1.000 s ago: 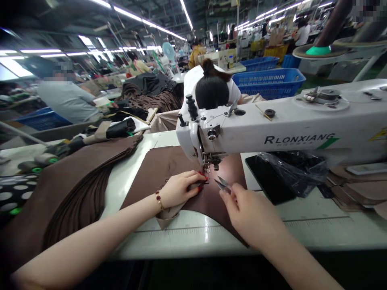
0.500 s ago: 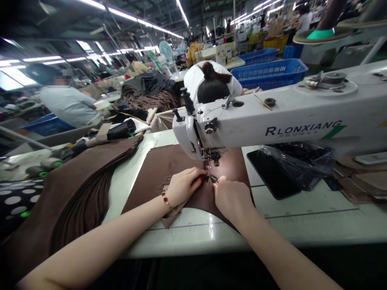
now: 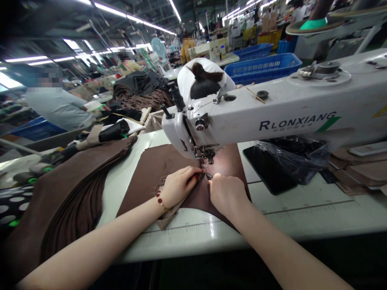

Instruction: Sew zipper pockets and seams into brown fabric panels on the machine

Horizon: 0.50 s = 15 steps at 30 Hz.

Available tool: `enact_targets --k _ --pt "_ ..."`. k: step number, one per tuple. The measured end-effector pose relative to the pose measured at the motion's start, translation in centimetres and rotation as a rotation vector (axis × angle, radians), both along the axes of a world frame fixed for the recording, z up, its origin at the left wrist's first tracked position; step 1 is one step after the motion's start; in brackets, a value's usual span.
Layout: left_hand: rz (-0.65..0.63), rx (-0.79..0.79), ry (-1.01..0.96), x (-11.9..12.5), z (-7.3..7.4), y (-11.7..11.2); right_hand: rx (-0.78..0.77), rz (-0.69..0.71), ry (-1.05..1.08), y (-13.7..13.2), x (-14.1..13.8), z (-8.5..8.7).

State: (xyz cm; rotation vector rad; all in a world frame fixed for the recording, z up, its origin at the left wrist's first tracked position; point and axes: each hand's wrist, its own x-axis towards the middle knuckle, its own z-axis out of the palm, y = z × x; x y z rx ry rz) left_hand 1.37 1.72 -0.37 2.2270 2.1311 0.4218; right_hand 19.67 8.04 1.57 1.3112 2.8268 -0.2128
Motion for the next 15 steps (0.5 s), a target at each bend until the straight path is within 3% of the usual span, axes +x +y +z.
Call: enact_targets --k 15 --pt "-0.061 -0.005 -0.033 -0.56 -0.18 -0.1 0.031 0.09 0.025 0.13 -0.55 -0.01"
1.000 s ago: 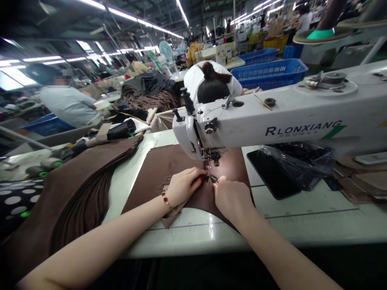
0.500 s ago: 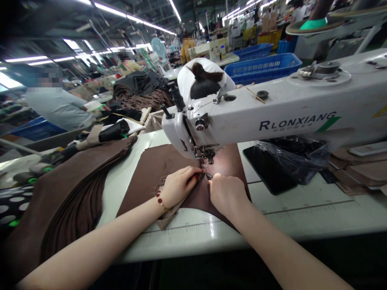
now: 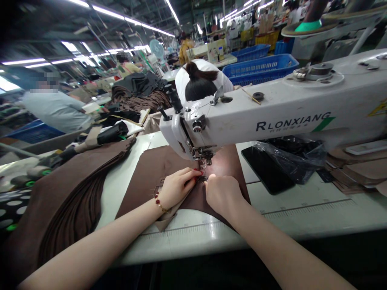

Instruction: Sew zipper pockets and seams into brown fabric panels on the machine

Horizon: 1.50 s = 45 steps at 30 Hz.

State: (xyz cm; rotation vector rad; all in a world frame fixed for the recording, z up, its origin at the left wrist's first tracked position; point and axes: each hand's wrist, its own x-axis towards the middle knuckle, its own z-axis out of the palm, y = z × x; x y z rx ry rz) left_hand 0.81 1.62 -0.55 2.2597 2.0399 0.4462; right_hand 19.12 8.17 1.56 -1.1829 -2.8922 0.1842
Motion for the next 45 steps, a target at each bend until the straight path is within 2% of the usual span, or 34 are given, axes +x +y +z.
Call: enact_targets --k 3,7,10,12,14,15,17,20,22,24,27,30,31,33,36,39,42,45 --pt "-0.046 -0.032 -0.01 -0.3 0.3 -0.2 0.001 0.003 0.004 -0.1 -0.2 -0.1" --pt "-0.171 -0.081 0.015 -0.8 0.8 -0.5 -0.02 0.002 0.006 -0.8 0.4 -0.1" --pt "-0.243 -0.087 0.035 -1.0 1.1 -0.7 -0.053 0.035 -0.007 -1.4 2.7 0.7" --pt "-0.258 -0.084 0.045 -1.0 1.1 -0.8 -0.171 0.103 0.025 -1.4 5.0 1.9" --pt "-0.257 -0.078 0.051 -1.1 1.0 -0.8 -0.41 0.149 0.185 -1.0 7.5 3.6" --pt "-0.255 -0.075 0.052 -1.1 0.9 -0.8 -0.531 0.125 0.33 -0.6 8.6 4.6" --pt "-0.259 -0.065 0.053 -1.1 0.9 -0.8 -0.722 0.004 0.717 0.4 10.2 6.9" --pt "-0.269 -0.045 0.057 -1.1 0.8 -0.9 -0.913 -0.126 1.234 2.2 10.7 10.2" --pt "-0.266 -0.035 0.06 -1.1 0.9 -0.9 -1.005 -0.139 1.373 3.4 10.4 11.8" --pt "-0.262 -0.026 0.06 -1.0 0.9 -1.1 -1.031 -0.185 1.383 4.2 10.2 12.5" --pt "-0.261 -0.018 0.05 -0.9 0.7 -1.2 -0.966 -0.297 1.357 4.4 10.9 11.4" --pt "-0.257 -0.026 0.038 -0.9 0.6 -1.2 -0.64 -0.357 1.333 3.5 11.8 7.9" --pt "-0.257 -0.029 0.035 -0.9 0.6 -1.2 -0.532 -0.339 1.251 3.0 11.7 6.5" --pt "-0.26 -0.028 0.028 -0.9 0.5 -1.1 -0.488 -0.219 1.016 2.5 10.6 3.5" --pt "-0.265 -0.02 0.013 -0.9 0.5 -1.2 -0.343 0.232 0.647 3.0 7.2 -0.1" --pt "-0.259 -0.014 -0.009 -1.0 0.3 -1.2 -0.168 0.574 0.459 4.8 4.3 -2.0" --pt "-0.26 -0.027 -0.045 -1.1 0.1 -1.3 -0.105 0.699 0.387 6.4 3.1 -2.4" --pt "-0.271 -0.045 -0.074 -1.3 0.1 -1.4 -0.107 0.697 0.348 6.9 3.1 -2.3"
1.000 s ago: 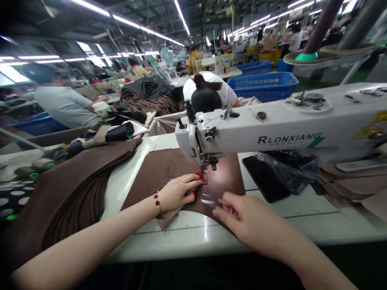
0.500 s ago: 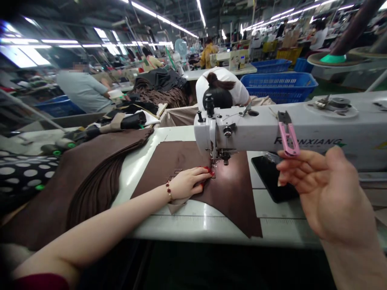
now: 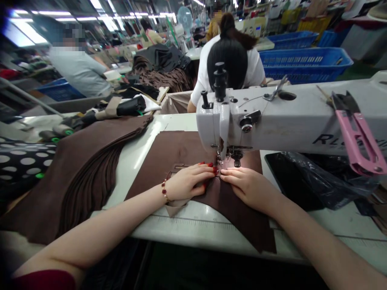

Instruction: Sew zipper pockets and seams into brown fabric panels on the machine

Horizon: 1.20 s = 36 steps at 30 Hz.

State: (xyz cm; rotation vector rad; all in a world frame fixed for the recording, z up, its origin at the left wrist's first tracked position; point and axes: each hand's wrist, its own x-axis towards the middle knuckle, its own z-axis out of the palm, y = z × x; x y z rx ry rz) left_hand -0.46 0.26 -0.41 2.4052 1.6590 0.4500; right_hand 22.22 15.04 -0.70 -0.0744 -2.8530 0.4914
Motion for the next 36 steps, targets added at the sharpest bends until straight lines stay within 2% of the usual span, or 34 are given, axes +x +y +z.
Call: enact_targets --k 6,23,36 --pt "0.016 -0.035 -0.043 0.0 0.3 0.1 0.0 -0.014 -0.079 0.0 -0.3 0.2" --pt "0.025 -0.056 -0.072 -0.4 0.3 0.8 0.041 -0.041 0.016 0.1 -0.9 -0.2" --pt "0.024 -0.067 -0.07 -0.5 0.5 1.0 0.033 -0.041 0.013 0.2 -1.0 0.3"
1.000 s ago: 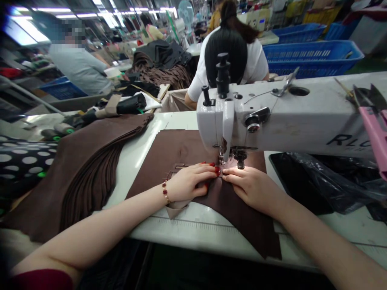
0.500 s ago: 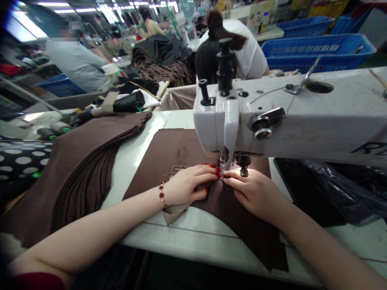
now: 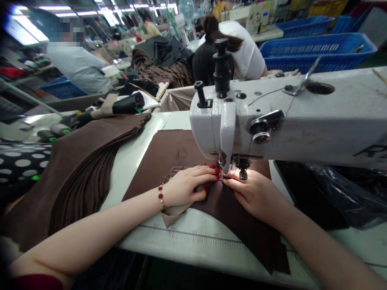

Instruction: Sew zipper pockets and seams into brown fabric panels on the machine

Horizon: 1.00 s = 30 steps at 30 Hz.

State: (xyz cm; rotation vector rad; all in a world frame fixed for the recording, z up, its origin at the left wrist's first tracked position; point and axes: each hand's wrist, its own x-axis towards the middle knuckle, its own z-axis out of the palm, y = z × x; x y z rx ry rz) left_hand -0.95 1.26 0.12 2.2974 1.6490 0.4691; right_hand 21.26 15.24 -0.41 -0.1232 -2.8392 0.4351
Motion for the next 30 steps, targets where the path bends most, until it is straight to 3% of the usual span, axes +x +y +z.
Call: enact_targets --k 13,22,30 --pt "-0.02 0.019 0.011 -0.8 0.0 1.4 0.135 -0.094 0.018 0.5 0.3 -1.8" --pt "-0.025 0.029 0.003 -1.7 -0.1 2.7 0.048 -0.114 0.09 0.9 0.2 -2.1" --pt "-0.033 0.031 0.007 -1.8 0.0 2.8 0.069 -0.084 0.136 1.1 0.0 -2.5"
